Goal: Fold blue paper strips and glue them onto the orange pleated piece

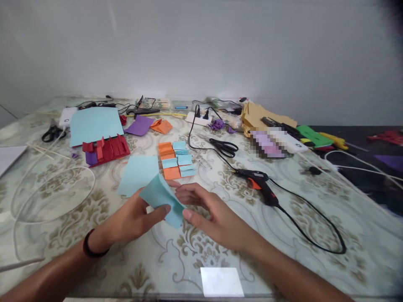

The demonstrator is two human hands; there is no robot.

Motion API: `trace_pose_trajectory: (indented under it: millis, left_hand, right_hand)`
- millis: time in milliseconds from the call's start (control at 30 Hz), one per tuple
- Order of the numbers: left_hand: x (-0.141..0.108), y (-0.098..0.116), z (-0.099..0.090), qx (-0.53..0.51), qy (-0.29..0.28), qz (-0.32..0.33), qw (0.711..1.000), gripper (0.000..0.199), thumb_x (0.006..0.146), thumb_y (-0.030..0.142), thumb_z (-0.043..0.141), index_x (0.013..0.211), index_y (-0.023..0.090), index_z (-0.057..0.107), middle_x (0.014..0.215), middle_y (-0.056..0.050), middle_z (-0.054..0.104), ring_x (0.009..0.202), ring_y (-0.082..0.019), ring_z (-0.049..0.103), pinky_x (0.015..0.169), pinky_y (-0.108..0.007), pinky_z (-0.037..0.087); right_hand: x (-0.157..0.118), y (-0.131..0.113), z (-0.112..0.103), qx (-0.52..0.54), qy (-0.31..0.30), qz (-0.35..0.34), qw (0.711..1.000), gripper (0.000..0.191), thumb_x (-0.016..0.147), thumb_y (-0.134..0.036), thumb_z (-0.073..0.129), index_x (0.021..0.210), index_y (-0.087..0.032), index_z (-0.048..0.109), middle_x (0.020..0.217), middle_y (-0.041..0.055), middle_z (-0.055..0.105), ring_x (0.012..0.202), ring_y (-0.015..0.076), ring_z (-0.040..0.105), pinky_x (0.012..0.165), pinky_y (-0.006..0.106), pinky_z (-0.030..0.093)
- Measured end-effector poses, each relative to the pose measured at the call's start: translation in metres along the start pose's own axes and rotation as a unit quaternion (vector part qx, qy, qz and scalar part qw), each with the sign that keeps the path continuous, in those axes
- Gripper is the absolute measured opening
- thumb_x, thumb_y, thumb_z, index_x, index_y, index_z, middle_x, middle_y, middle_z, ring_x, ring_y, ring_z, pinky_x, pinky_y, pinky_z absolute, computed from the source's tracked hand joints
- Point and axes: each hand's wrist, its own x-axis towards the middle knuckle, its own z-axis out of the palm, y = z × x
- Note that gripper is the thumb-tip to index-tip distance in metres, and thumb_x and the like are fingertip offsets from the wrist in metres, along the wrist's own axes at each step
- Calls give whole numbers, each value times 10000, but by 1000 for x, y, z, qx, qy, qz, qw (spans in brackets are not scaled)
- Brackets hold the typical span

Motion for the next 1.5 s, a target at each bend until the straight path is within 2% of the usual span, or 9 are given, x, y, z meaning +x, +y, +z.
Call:
trace_pose_trajectory:
  millis: [133,200,300,433,633,733,1033,1300,1500]
  left_hand:
    - [2,2,1,-12,32,-41,999,263,998,421,592,1083,182,661,1016,-53,725,897,-206,663,798,-302,580]
    - [3,3,0,3,45,-52,998,266,992,431,603,952,172,652,856,-15,686,762,-169,617,665,-259,545]
    - [3,2,-1,11,44,-59,997,315,982,442,622,832,166,627,754,5,638,673,-141,562,579,-235,491]
    - [2,-2,-2,-9,34,-61,998,321,972,458,640,839,165,643,760,-5,655,681,-150,581,593,-248,498]
    - [1,-5,-4,-39,61,-48,996,259,951,440,669,1009,189,697,898,-19,721,803,-194,649,686,-280,540]
    - [1,-4,-5,-38,42,-42,997,269,956,434,669,1063,189,704,956,-24,726,857,-198,649,752,-289,541]
    - [4,6,4,-1,-24,-18,1000,163,902,305,718,849,165,654,815,5,652,739,-152,564,692,-259,474]
    - [3,0,-5,-64,69,-21,995,445,1020,551,456,933,190,701,850,-37,685,800,-199,610,704,-289,495]
    - [8,1,-6,52,38,-47,997,267,923,449,688,914,186,737,712,19,611,651,-130,487,601,-249,375]
  right_hand:
    - [-1,1,-2,-32,23,41,998,297,1063,-362,538,1344,-273,575,1285,63,704,1092,202,684,947,357,543]
    - [-1,4,-3,-37,30,73,996,311,1059,-412,537,1318,-252,601,1092,47,736,914,188,686,800,318,548]
    - [-2,7,-4,9,13,109,994,363,1041,-473,553,1295,-226,631,1041,48,719,872,192,674,727,297,532]
    - [-2,8,-3,56,-10,137,989,372,1019,-498,587,1252,-217,659,1048,55,712,862,187,660,697,282,517]
    - [0,6,-7,178,-27,68,981,493,940,-596,663,1269,-233,614,1061,62,675,978,208,655,846,324,526]
    - [3,6,-7,212,0,84,974,494,953,-648,602,1166,-208,669,1051,78,691,956,200,663,825,320,538]
    - [9,15,7,163,36,153,974,358,780,-486,853,836,-167,701,812,3,679,744,131,600,733,276,459]
    - [7,10,1,69,76,140,985,291,788,-435,835,792,-186,686,717,-18,618,668,128,534,654,271,426]
    - [6,8,0,-19,83,126,988,150,843,-324,738,815,-190,677,726,-17,612,670,134,513,662,285,428]
